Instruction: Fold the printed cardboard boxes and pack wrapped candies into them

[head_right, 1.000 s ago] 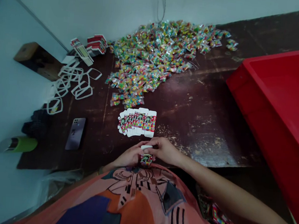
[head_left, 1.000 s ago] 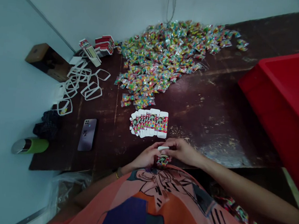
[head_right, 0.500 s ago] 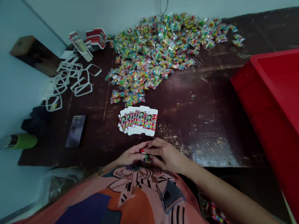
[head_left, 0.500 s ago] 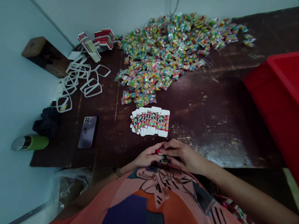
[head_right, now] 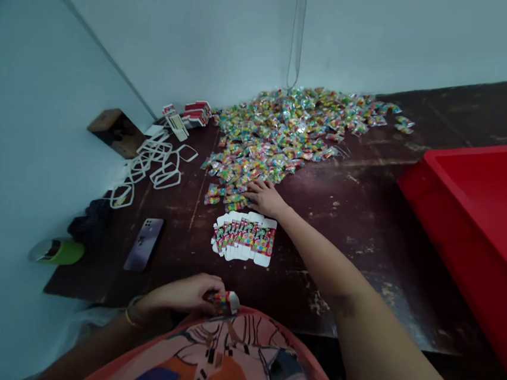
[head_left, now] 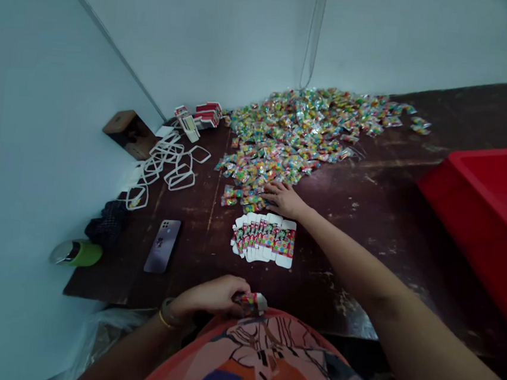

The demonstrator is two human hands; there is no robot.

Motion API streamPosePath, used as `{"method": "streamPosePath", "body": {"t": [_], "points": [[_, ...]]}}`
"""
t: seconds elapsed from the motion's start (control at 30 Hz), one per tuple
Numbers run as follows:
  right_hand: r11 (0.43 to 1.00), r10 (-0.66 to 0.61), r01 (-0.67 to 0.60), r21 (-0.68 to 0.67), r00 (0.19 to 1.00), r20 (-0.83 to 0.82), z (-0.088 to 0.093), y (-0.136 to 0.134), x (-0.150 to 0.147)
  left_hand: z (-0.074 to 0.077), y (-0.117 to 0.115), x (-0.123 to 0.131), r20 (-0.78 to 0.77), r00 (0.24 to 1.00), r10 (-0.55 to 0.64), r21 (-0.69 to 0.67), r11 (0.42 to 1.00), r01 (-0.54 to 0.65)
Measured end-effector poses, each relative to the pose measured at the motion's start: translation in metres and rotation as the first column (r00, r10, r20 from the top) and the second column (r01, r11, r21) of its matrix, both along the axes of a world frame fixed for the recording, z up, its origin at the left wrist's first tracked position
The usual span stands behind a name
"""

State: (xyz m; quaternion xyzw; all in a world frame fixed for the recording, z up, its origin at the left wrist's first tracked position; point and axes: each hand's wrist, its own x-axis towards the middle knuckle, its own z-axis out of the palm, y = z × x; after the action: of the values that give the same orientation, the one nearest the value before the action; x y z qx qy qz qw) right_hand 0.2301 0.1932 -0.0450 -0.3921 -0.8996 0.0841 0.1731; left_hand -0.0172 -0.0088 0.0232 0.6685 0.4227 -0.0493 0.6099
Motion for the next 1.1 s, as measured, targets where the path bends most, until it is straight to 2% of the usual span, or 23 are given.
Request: {"method": "streamPosePath", "body": {"t": [0.07,0.1,0.13,0.2,0.23,0.3,0.37,0.4,0.47,0.53,0.57,0.63,0.7,0.77,0.83,0.93,1.0,1.1], "points": [[0.996,-0.079,0.08,0.029,0.996,-0.03,-0.008,-0.01,0.014,-0.002,-0.003,-0.004,0.108,0.983,0.146,-0.111,0.985,-0.134],[0.991,-0.125,0.127,0.039,0.991,-0.044,-0.012,-0.019,0.025,-0.004,-0.004,-0.003,0.179,0.95,0.257,-0.2,0.955,-0.22],[0.984,-0.17,0.173,0.045,0.983,-0.064,-0.015,-0.031,0.036,-0.008,-0.005,0.001,0.244,0.898,0.366,-0.301,0.909,-0.289],[0.964,-0.257,0.264,0.018,0.953,-0.161,-0.018,-0.059,0.056,-0.017,-0.006,0.013,0.325,0.79,0.52,-0.458,0.818,-0.349],[0.949,-0.312,0.313,-0.037,0.919,-0.242,-0.017,-0.074,0.064,-0.022,-0.005,0.022,0.347,0.754,0.558,-0.496,0.791,-0.358],[0.896,-0.441,0.363,-0.256,0.797,-0.412,-0.005,-0.106,0.073,-0.031,0.0,0.042,0.363,0.71,0.603,-0.524,0.762,-0.38],[0.818,-0.527,0.252,-0.517,0.687,-0.5,0.015,-0.134,0.075,-0.036,0.007,0.063,0.357,0.692,0.627,-0.529,0.746,-0.404],[0.775,-0.535,0.146,-0.614,0.669,-0.516,0.027,-0.145,0.073,-0.036,0.011,0.072,0.354,0.696,0.625,-0.526,0.748,-0.404],[0.691,-0.478,-0.07,-0.719,0.702,-0.528,0.049,-0.161,0.07,-0.035,0.017,0.086,0.361,0.721,0.591,-0.507,0.774,-0.379],[0.647,-0.429,-0.139,-0.75,0.747,-0.508,0.063,-0.166,0.067,-0.031,0.019,0.095,0.369,0.762,0.532,-0.457,0.818,-0.35],[0.657,-0.424,-0.107,-0.747,0.766,-0.483,0.067,-0.166,0.066,-0.029,0.019,0.098,0.368,0.782,0.504,-0.42,0.84,-0.343],[0.722,-0.437,0.031,-0.691,0.795,-0.421,0.068,-0.163,0.064,-0.026,0.016,0.102,0.361,0.808,0.466,-0.354,0.87,-0.344],[0.781,-0.408,0.117,-0.613,0.839,-0.36,0.068,-0.161,0.06,-0.026,0.011,0.106,0.347,0.81,0.472,-0.326,0.871,-0.368],[0.806,-0.308,0.066,-0.588,0.895,-0.322,0.069,-0.162,0.056,-0.027,0.006,0.107,0.327,0.804,0.496,-0.338,0.856,-0.39],[0.788,-0.195,-0.057,-0.613,0.922,-0.335,0.072,-0.166,0.054,-0.028,0.003,0.105,0.309,0.803,0.51,-0.355,0.845,-0.401],[0.757,-0.167,-0.142,-0.638,0.902,-0.398,0.077,-0.172,0.055,-0.028,0.001,0.099,0.33,0.798,0.503,-0.331,0.854,-0.401],[0.798,-0.176,-0.1,-0.594,0.905,-0.388,0.077,-0.175,0.056,-0.027,0.001,0.096,0.348,0.797,0.494,-0.293,0.864,-0.408],[0.895,-0.109,-0.025,-0.445,0.956,-0.273,0.07,-0.18,0.054,-0.027,0.0,0.095,0.318,0.823,0.472,-0.254,0.878,-0.406]]}}
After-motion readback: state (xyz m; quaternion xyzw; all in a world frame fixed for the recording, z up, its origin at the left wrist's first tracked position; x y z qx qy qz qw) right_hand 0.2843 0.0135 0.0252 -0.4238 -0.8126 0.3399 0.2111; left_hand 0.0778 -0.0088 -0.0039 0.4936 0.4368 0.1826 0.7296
